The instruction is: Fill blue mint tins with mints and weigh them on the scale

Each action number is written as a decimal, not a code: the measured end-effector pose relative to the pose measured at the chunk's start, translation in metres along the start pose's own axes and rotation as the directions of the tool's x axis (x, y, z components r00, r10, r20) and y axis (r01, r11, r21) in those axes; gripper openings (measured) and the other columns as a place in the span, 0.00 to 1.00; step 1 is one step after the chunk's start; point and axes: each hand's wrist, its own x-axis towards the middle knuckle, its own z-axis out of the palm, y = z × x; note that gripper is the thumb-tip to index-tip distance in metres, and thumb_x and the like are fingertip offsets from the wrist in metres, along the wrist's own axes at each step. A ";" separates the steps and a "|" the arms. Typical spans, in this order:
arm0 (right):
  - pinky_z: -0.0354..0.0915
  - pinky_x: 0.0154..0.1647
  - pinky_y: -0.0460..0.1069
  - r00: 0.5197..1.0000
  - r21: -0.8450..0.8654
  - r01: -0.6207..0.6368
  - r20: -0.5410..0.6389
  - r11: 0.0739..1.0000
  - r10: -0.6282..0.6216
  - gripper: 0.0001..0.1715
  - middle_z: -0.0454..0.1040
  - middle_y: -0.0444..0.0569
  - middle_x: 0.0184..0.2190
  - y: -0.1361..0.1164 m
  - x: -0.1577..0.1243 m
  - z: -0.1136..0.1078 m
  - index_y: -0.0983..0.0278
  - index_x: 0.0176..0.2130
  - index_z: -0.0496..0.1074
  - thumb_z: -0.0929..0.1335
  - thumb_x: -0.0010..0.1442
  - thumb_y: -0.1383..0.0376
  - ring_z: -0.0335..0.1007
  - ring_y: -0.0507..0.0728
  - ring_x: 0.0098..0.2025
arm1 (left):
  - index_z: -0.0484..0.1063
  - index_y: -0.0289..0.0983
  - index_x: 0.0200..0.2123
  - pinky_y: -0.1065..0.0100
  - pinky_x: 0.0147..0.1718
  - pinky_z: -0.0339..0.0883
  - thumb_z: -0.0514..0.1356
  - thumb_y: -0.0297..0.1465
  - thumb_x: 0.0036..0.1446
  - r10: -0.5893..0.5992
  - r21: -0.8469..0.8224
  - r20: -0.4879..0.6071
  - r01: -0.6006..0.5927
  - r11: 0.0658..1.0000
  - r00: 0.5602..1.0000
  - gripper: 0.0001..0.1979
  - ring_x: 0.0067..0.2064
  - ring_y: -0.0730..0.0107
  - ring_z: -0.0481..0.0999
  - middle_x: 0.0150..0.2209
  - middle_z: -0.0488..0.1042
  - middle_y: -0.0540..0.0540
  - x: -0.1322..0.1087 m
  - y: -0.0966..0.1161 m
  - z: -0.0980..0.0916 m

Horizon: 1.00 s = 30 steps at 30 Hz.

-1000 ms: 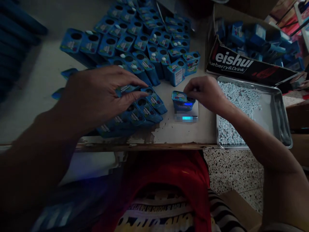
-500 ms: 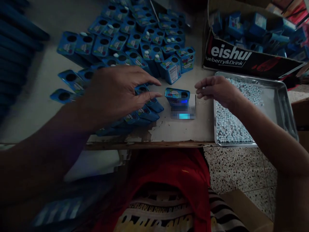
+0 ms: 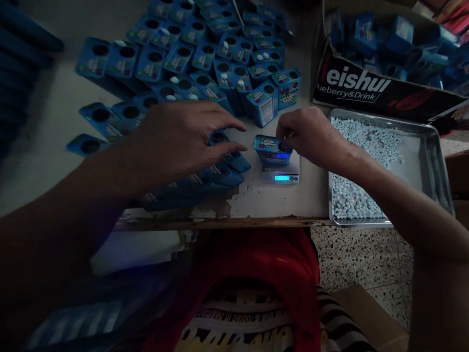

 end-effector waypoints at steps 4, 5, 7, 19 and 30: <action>0.70 0.42 0.50 1.000 0.035 -0.022 0.003 0.999 0.021 0.14 0.83 0.46 0.30 -0.003 -0.002 0.001 0.64 0.42 0.88 0.73 0.64 0.77 0.80 0.56 0.36 | 0.82 0.36 0.60 0.51 0.64 0.74 0.59 0.40 0.76 0.014 0.003 0.010 -0.014 1.000 1.000 0.20 0.62 0.49 0.81 0.60 0.82 0.41 0.001 0.001 0.000; 0.70 0.42 0.50 1.000 0.073 -0.027 -0.013 0.997 0.028 0.13 0.82 0.46 0.30 -0.001 -0.002 0.003 0.65 0.44 0.89 0.74 0.64 0.76 0.79 0.56 0.35 | 0.82 0.36 0.60 0.52 0.63 0.74 0.61 0.40 0.75 0.010 -0.003 0.014 -0.010 1.000 1.000 0.19 0.62 0.49 0.81 0.60 0.82 0.41 0.001 0.001 0.000; 0.71 0.39 0.50 0.998 0.185 -0.022 -0.054 0.983 0.032 0.11 0.81 0.44 0.27 0.005 -0.003 0.007 0.64 0.46 0.89 0.75 0.65 0.72 0.78 0.55 0.31 | 0.83 0.38 0.60 0.53 0.63 0.74 0.64 0.38 0.72 -0.005 -0.018 0.017 0.006 1.000 1.000 0.18 0.61 0.49 0.82 0.60 0.83 0.41 0.003 0.003 0.001; 0.73 0.25 0.47 0.990 0.567 -0.103 -0.022 0.817 0.140 0.24 0.89 0.52 0.53 0.016 -0.015 0.029 0.62 0.60 0.85 0.75 0.66 0.69 0.71 0.47 0.19 | 0.80 0.36 0.64 0.51 0.62 0.77 0.70 0.35 0.66 -0.020 -0.047 0.145 0.027 0.999 0.989 0.24 0.62 0.46 0.83 0.61 0.83 0.36 0.030 0.002 0.014; 0.61 0.31 0.46 0.945 0.572 0.008 -0.272 0.820 0.180 0.11 0.76 0.42 0.27 0.068 0.053 0.027 0.64 0.48 0.84 0.71 0.73 0.63 0.65 0.51 0.27 | 0.79 0.34 0.58 0.57 0.56 0.79 0.63 0.24 0.69 0.178 0.011 0.224 -0.185 0.983 0.958 0.16 0.60 0.49 0.83 0.54 0.83 0.36 0.051 0.041 0.052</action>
